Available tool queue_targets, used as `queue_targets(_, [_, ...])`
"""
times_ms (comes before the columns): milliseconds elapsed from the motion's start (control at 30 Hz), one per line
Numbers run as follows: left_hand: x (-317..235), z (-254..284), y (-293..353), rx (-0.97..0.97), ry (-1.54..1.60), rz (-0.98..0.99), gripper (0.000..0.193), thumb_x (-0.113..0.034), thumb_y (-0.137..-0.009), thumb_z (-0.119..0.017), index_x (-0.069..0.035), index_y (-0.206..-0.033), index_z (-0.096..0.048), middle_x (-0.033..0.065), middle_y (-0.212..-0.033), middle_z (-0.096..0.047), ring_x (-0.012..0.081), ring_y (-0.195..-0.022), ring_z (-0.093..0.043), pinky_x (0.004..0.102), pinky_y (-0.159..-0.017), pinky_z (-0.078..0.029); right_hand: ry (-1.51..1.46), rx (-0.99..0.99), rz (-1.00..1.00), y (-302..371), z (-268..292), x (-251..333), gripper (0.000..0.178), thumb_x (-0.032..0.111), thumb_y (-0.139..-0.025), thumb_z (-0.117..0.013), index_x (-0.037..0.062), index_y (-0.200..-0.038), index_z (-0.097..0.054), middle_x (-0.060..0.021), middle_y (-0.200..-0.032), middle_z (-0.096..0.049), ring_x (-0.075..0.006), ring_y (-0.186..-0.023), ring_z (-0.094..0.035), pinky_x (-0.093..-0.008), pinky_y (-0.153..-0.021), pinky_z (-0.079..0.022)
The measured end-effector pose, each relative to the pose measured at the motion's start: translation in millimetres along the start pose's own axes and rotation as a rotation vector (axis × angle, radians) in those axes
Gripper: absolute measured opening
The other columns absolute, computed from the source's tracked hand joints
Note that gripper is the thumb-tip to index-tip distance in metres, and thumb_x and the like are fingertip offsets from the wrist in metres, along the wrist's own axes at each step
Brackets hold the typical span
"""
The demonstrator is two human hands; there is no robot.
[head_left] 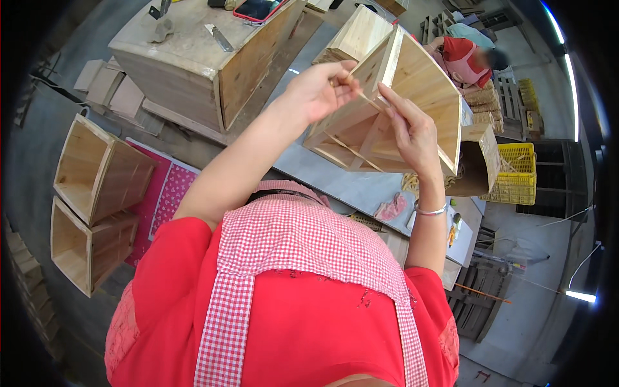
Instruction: Assembling wooden storage boxes by applying glue to wooden panels, joining them together, and securing the structure with rubber bands.
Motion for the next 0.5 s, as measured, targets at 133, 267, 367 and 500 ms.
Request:
queue_targets(133, [3.0, 3.6, 17.5, 0.309, 0.037, -0.034, 0.043, -0.008, -0.084, -0.065, -0.002, -0.125, -0.053, 0.002, -0.081, -0.049, 0.0116, -0.07, -0.05, 0.0267, -0.064, -0.045, -0.012, -0.004, -0.009, 0.2, 0.0, 1.8, 0.041, 0.007, -0.092, -0.06, 0.0239, -0.13, -0.064, -0.0101, -0.088, -0.066, -0.0296, -0.078, -0.065, -0.0356, -0.07, -0.051])
queue_targets(267, [-5.8, -29.8, 26.0, 0.3, -1.142, -0.568, 0.079, -0.028, -0.069, -0.085, -0.009, -0.137, -0.048, -0.0026, -0.073, -0.044, 0.0087, -0.065, -0.045, 0.024, -0.06, -0.04, -0.042, -0.008, -0.038, 0.0, -2.0, -3.3, 0.041, 0.007, -0.091, -0.06, 0.0242, -0.128, -0.066, -0.0105, -0.088, -0.067, -0.0295, -0.079, -0.065, -0.0352, -0.07, -0.051])
queue_targets(367, [-22.1, -36.8, 19.6, 0.165, -1.265, -0.69, 0.078, -0.03, -0.069, -0.087, -0.006, -0.133, -0.051, -0.0026, -0.072, -0.045, 0.0075, -0.064, -0.044, 0.0231, -0.059, -0.038, -0.063, -0.012, -0.025, 0.2, 0.1, -0.4, 0.04, 0.007, -0.091, -0.061, 0.0239, -0.128, -0.066, -0.0107, -0.09, -0.067, -0.0294, -0.08, -0.066, -0.0349, -0.071, -0.051])
queue_targets(500, [-14.9, -36.0, 8.2, 0.271, -1.155, -0.573, 0.071, -0.04, -0.074, -0.085, -0.002, -0.125, -0.055, -0.0018, -0.073, -0.049, 0.0069, -0.061, -0.043, 0.0246, -0.057, -0.038, -0.069, -0.041, -0.012, 1.0, 0.8, -1.7, 0.04, 0.007, -0.091, -0.061, 0.0227, -0.127, -0.066, -0.0108, -0.092, -0.068, -0.0296, -0.081, -0.066, -0.0348, -0.072, -0.052])
Point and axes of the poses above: each hand's wrist, its own y-axis away from the middle knuckle, its own z-axis out of the back of the hand, x = y × z, the point moved 10 cm from there along -y, towards the middle knuckle
